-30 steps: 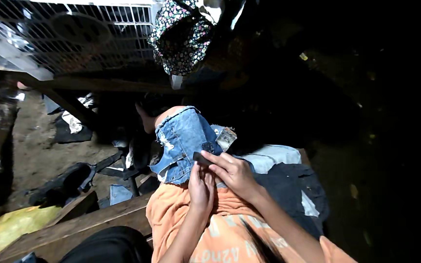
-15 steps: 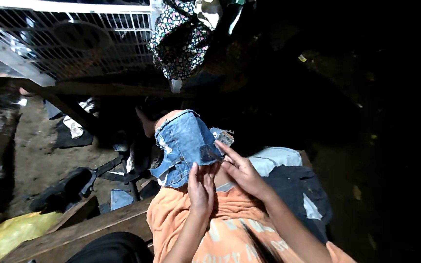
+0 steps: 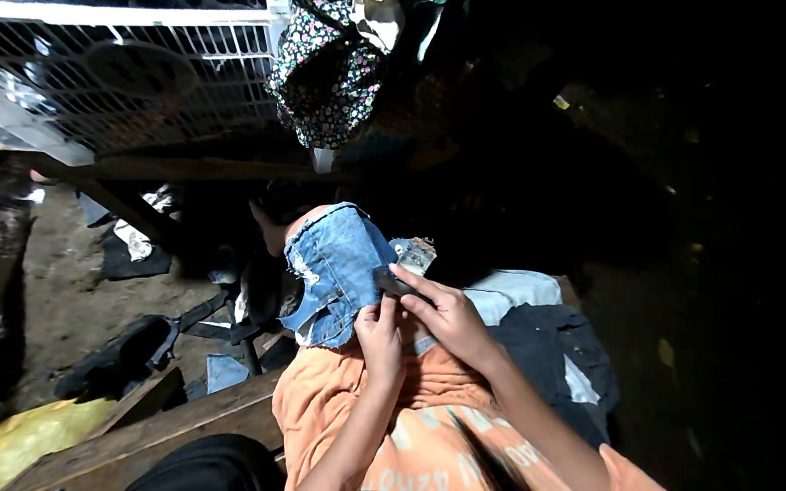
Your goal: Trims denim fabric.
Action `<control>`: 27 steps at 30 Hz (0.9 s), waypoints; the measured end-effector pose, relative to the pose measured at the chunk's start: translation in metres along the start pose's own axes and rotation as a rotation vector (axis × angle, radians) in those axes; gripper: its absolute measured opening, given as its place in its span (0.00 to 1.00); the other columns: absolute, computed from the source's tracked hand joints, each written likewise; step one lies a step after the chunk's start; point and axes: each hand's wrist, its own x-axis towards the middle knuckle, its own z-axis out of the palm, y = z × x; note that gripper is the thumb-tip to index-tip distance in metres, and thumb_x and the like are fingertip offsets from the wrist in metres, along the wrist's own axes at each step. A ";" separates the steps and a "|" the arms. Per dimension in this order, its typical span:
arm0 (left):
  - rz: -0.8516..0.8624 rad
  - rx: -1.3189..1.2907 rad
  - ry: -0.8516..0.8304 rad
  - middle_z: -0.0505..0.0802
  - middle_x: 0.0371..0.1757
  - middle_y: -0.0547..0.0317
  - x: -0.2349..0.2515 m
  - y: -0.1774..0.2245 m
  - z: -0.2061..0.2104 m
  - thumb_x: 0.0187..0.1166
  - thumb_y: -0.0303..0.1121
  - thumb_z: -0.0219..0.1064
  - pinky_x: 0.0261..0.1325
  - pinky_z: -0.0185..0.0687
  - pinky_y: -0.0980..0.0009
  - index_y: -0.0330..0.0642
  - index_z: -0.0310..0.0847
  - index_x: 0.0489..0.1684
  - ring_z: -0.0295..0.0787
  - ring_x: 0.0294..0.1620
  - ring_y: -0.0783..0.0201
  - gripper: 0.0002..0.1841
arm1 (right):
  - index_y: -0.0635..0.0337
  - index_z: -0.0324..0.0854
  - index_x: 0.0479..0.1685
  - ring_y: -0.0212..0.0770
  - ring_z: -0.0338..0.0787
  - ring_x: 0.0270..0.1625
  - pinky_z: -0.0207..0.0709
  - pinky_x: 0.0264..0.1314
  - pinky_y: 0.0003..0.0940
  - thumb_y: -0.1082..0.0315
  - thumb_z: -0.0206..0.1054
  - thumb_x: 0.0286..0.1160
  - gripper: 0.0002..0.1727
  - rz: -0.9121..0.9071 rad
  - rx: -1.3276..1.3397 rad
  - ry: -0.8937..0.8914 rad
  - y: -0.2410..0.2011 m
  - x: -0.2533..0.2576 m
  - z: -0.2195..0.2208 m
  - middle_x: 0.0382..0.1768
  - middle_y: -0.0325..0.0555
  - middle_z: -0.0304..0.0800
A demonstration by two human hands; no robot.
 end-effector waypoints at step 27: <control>0.098 0.088 0.003 0.92 0.29 0.68 -0.007 -0.005 -0.008 0.83 0.19 0.57 0.45 0.91 0.75 0.37 0.80 0.32 0.92 0.34 0.76 0.09 | 0.63 0.80 0.75 0.19 0.85 0.56 0.75 0.62 0.18 0.61 0.53 0.90 0.23 0.023 0.324 -0.066 -0.002 0.007 -0.017 0.70 0.46 0.87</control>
